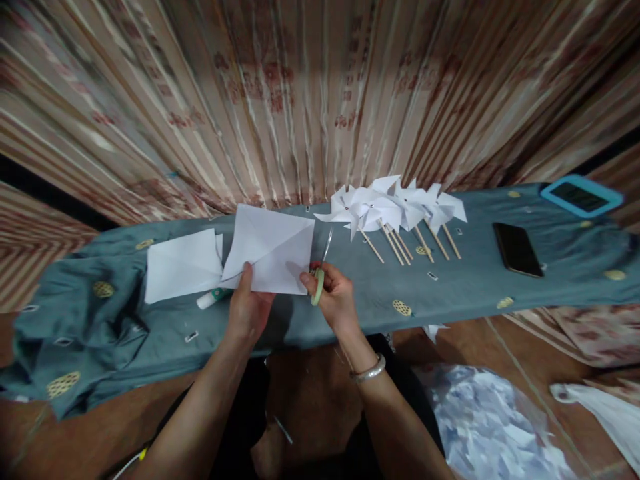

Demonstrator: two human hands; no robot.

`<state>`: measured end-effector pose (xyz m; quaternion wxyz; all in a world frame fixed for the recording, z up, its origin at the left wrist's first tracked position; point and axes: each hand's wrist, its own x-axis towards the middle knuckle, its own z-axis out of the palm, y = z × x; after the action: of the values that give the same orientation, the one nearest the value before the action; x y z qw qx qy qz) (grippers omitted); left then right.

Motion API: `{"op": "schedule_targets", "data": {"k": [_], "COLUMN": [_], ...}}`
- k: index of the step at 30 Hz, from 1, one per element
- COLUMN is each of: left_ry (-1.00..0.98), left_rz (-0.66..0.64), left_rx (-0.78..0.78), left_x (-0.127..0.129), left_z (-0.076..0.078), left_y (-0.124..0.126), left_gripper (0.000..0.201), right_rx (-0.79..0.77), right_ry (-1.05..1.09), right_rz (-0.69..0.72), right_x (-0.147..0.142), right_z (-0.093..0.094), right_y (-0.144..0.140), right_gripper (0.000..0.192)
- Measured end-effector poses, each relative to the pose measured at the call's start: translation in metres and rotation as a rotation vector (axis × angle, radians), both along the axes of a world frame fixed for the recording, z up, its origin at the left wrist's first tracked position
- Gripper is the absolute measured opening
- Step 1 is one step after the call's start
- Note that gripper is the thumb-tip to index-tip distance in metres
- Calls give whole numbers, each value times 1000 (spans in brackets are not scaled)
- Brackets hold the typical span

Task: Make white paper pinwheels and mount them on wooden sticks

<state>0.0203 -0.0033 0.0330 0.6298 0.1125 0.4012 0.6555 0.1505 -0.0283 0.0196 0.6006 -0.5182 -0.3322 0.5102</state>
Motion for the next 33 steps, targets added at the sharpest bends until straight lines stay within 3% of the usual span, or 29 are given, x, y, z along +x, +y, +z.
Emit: {"op": "schedule_targets", "data": {"k": [8, 12, 20, 33], "left_ry": [18, 14, 36, 84], "left_rz": [74, 78, 3, -3], "left_rx": [-24, -7, 33, 45], "left_x": [-22, -23, -21, -17], "left_z": [0, -3, -11, -16], "left_y": [8, 10, 10, 7], "left_gripper": [24, 22, 23, 30], "right_rx": [-61, -88, -123, -132], "right_ry": [-192, -210, -165, -176], "right_rz": [547, 718, 734, 685], "right_x": [24, 28, 24, 22], "right_z": [-9, -13, -14, -14], "right_y": [-29, -38, -41, -41], "right_gripper": [54, 50, 48, 49]}}
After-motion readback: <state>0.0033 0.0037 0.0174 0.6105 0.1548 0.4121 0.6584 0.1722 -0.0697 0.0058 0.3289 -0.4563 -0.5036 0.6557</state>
